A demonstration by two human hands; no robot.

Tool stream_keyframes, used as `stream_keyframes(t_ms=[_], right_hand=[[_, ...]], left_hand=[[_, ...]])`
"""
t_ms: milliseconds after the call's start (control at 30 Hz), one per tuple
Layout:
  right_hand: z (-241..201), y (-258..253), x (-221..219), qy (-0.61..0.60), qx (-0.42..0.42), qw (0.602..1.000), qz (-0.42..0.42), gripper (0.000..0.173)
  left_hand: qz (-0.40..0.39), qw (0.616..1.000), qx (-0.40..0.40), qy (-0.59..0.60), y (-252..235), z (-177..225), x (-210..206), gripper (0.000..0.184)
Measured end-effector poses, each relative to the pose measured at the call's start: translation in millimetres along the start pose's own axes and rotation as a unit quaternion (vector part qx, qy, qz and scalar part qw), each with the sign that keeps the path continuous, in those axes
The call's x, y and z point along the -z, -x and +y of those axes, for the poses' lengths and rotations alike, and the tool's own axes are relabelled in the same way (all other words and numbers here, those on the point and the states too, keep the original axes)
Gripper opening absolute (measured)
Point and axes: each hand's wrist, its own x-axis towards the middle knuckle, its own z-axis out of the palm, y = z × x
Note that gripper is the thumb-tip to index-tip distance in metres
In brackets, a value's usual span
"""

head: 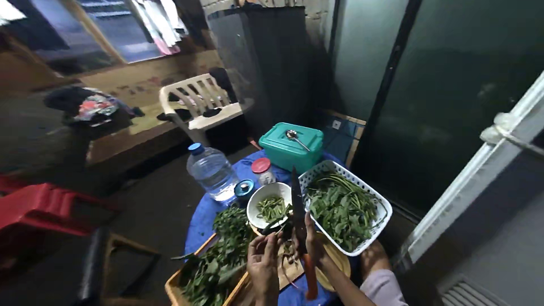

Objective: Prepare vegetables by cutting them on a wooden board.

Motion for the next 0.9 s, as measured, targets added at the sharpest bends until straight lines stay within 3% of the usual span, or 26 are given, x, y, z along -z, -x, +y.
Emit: stream_keyframes(t_ms=[200, 300, 467, 600, 733, 833, 900], right_hand=[[-19.1, 8.4, 39.3, -0.02, -0.037, 0.998, 0.05, 0.072], [-18.7, 6.9, 54.4, 0.034, -0.03, 0.992, 0.114, 0.069], [-14.4, 3.1, 72.0, 0.181, 0.008, 0.962, 0.206, 0.067], [-21.7, 3.5, 98.0, 0.199, -0.047, 0.946, 0.25, 0.071], [-30.4, 11.1, 113.8, 0.212, -0.113, 0.948, 0.209, 0.071], [-28.3, 18.3, 115.8, 0.181, -0.075, 0.977, 0.085, 0.066], [-29.8, 18.4, 110.9, 0.258, -0.074, 0.963, 0.024, 0.065]], left_hand=[[-0.025, 0.994, 0.087, 0.057, 12.4, -35.8, -30.5, 0.017], [-0.028, 0.994, 0.101, 0.03, 15.8, -45.9, -39.1, 0.016], [-0.053, 0.998, 0.029, -0.031, 18.3, -68.5, -45.7, 0.016], [-0.09, 0.992, -0.021, -0.087, 8.0, -69.0, -38.4, 0.019], [-0.202, 0.954, -0.025, -0.222, -11.8, -63.7, -29.5, 0.032], [-0.282, 0.909, -0.016, -0.306, -22.0, -53.8, -36.6, 0.033], [-0.32, 0.891, -0.018, -0.322, -25.6, -49.4, -41.6, 0.032]])
